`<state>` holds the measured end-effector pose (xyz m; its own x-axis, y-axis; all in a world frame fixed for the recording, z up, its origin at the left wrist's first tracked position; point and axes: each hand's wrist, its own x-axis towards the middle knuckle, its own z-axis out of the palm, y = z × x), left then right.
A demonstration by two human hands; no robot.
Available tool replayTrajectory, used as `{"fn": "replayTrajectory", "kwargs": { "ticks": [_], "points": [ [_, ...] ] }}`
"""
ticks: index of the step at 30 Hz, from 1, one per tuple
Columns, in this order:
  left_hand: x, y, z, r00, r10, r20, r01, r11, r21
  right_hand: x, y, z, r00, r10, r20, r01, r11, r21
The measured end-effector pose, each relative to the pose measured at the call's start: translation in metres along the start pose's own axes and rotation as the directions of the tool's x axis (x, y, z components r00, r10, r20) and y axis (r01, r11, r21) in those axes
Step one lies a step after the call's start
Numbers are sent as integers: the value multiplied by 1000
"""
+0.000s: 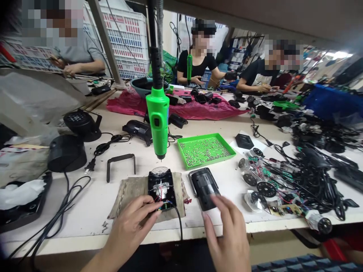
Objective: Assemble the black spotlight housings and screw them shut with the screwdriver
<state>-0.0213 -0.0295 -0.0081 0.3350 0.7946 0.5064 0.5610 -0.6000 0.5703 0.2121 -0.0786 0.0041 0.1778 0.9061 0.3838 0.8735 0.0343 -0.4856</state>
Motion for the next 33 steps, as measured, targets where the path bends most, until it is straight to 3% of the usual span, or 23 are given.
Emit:
{"fn": "replayTrajectory", "kwargs": {
  "ticks": [2, 7, 14, 19, 23, 27, 28, 30, 33],
  "points": [
    [-2, -1, 1, 1000, -6, -2, 6, 1000, -5, 12, 11, 2, 1000, 31, -3, -31, 996, -84],
    [-5, 1, -1, 999, 8, -45, -8, 1000, -3, 26, 26, 21, 979, 16, 201, -14, 1000, -13],
    [-10, -1, 1, 998, 0, -57, 1, 1000, 9, 28, 26, 19, 992, 24, 125, -24, 1000, 4],
    [-7, -1, 1, 999, 11, -50, -10, 1000, 14, 66, 33, 37, 994, -48, 94, 53, 997, -52],
    [-4, 2, 0, 998, 18, -58, -17, 1000, 22, 89, 15, 45, 993, -100, 62, 103, 993, -55],
    [-3, 4, 1, 999, -31, -38, 31, 999, -6, 50, -16, 32, 977, -161, 141, 166, 986, -22],
    [-3, 4, 1, 998, -53, -28, 53, 998, -15, 34, -20, 29, 955, -185, 232, 190, 982, 1],
    [-1, 3, 2, 994, -104, -15, 104, 994, -35, 3, -23, 28, 921, -256, 293, 258, 966, 31],
    [1, 3, 4, 986, -165, -5, 164, 985, -62, -21, -20, 30, 937, -250, 243, 226, 967, 121]
  ]
}}
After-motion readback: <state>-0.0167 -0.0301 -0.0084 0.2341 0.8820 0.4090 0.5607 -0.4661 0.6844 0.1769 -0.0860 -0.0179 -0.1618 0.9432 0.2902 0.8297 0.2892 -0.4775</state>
